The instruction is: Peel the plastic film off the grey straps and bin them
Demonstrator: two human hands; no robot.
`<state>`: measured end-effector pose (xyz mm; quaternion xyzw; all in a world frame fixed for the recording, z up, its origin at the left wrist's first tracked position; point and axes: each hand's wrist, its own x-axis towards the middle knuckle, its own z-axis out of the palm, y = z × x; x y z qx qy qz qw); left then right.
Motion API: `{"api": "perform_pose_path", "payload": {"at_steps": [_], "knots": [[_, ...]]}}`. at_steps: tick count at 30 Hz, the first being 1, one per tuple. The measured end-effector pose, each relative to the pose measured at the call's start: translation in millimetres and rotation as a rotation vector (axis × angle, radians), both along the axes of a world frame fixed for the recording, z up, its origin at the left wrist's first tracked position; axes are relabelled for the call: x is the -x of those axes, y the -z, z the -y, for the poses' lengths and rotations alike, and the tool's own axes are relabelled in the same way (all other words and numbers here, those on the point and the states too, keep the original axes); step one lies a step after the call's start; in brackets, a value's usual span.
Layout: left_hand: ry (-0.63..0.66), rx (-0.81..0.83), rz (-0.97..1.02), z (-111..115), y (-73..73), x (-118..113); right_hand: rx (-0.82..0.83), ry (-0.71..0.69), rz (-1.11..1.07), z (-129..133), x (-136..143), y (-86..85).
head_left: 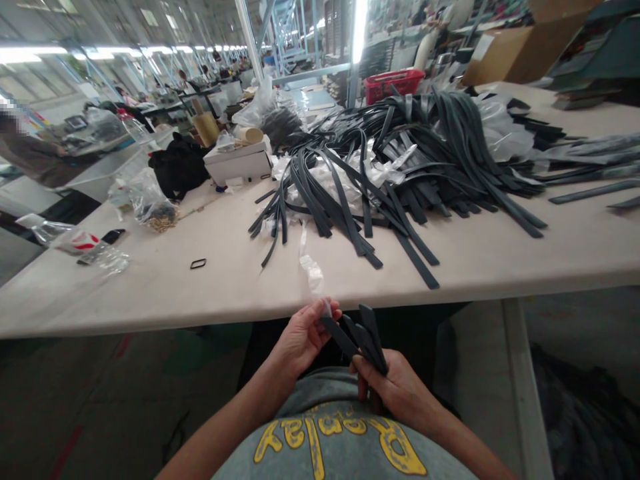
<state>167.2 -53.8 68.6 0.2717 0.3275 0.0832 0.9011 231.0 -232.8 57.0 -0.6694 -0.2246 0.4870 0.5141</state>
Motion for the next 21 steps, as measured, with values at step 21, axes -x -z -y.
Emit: {"api": "perform_pose_path", "payload": {"at_steps": [21], "knots": [[0.009, -0.259, 0.07, -6.1, -0.2, -9.5, -0.12, -0.067, 0.069, -5.7, -19.9, -7.0]]}}
